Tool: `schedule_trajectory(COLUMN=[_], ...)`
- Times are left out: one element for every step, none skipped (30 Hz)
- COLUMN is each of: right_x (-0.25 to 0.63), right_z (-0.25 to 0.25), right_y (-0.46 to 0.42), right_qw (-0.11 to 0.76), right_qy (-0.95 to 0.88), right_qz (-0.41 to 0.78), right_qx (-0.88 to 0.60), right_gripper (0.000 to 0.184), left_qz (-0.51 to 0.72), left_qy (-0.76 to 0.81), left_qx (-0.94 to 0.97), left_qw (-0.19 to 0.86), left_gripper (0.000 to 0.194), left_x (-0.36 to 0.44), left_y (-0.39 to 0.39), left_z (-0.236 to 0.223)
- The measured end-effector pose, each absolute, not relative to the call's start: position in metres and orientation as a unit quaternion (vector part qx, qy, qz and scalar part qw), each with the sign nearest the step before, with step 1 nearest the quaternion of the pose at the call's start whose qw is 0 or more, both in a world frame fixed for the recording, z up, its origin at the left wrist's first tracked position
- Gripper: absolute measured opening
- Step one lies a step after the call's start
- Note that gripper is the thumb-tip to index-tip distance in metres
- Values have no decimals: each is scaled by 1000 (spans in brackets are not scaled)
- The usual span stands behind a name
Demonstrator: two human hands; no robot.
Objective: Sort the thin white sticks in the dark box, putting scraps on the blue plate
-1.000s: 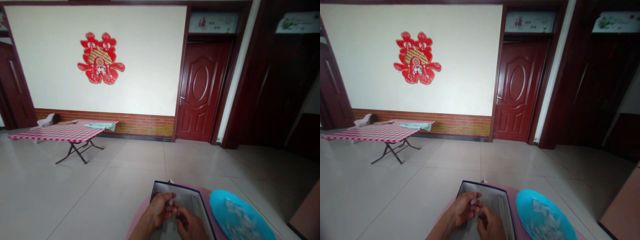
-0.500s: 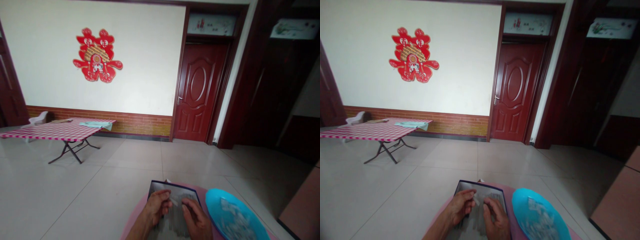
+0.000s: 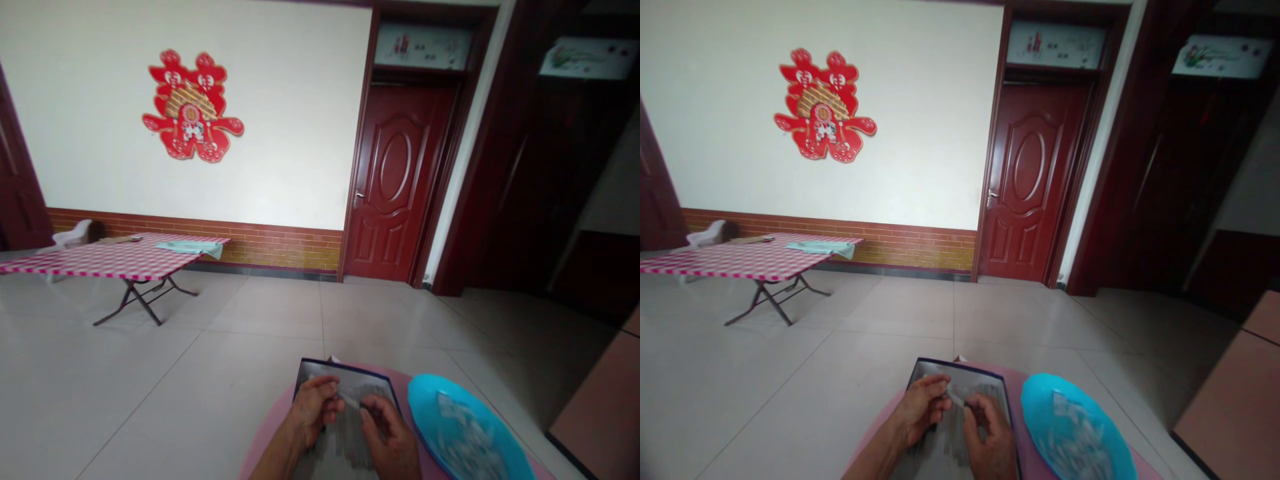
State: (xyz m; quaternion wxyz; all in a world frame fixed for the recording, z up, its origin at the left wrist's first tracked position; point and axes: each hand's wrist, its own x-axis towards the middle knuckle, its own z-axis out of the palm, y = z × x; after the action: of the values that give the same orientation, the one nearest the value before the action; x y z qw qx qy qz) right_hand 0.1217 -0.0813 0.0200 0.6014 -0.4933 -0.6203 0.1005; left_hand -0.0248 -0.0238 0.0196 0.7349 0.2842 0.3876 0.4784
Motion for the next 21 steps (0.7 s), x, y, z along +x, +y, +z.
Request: schedule_trajectory(right_x=[122,122,123,124,125,126,126,127,127,126,125,125,124,123,123,122,122,122,123,123,124], right_z=[19,19,18,16,15,15,14,14,15,15,16,17,18,19,19,20,20,20,19,19,18], right_y=[-81,-81,-80,-80,-79,-79,-79,-79,-79,-79,-80,-80,-80,-81,-81,-81,-81,-81,-80,-80,-80], right_qw=[599,597,596,596,597,598,599,599,598,597,597,596,596,595,594,592,591,591,591,591,590], right_qy=[-624,-625,-625,-623,-620,-617,-615,-615,-617,-620,-624,-628,-631,-634,-637,-639,-640,-641,-641,-641,-641], right_qz=[98,97,95,93,90,86,83,81,81,81,81,81,80,79,77,76,74,72,68,64,61], right_qx=[-493,-493,-495,-497,-501,-504,-506,-507,-506,-502,-498,-493,-490,-487,-486,-485,-485,-484,-485,-486,-488], right_gripper=[14,14,14,15,15,15,15,15,15,15,14,14,14,13,13,12,13,13,13,14,14], left_qz=[481,482,482,482,484,487,489,491,492,492,492,492,493,496,500,503,505,506,507,508,509], left_qy=[387,387,388,388,388,387,386,385,385,385,385,384,382,379,376,375,375,376,377,380,382], left_qx=[284,282,280,277,272,268,264,261,260,261,262,263,265,269,272,277,281,286,291,294,296], left_qw=[734,734,734,735,736,736,736,736,736,736,736,736,735,733,731,728,725,722,718,715,712], left_gripper=[21,20,20,20,19,20,20,21,21,22,22,23,23,24,25,26,27,28,28,28,28], left_x=[-25,-25,-25,-25,-26,-26,-26,-26,-26,-26,-26,-26,-25,-25,-25,-24,-24,-24,-24,-24,-24], left_y=[-24,-23,-23,-23,-23,-23,-22,-22,-22,-22,-22,-22,-22,-22,-22,-22,-22,-22,-22,-22,-22], left_z=[19,18,18,18,18,18,18,18,18,18,17,17,16,14,13,13,12,12,13,13,14])
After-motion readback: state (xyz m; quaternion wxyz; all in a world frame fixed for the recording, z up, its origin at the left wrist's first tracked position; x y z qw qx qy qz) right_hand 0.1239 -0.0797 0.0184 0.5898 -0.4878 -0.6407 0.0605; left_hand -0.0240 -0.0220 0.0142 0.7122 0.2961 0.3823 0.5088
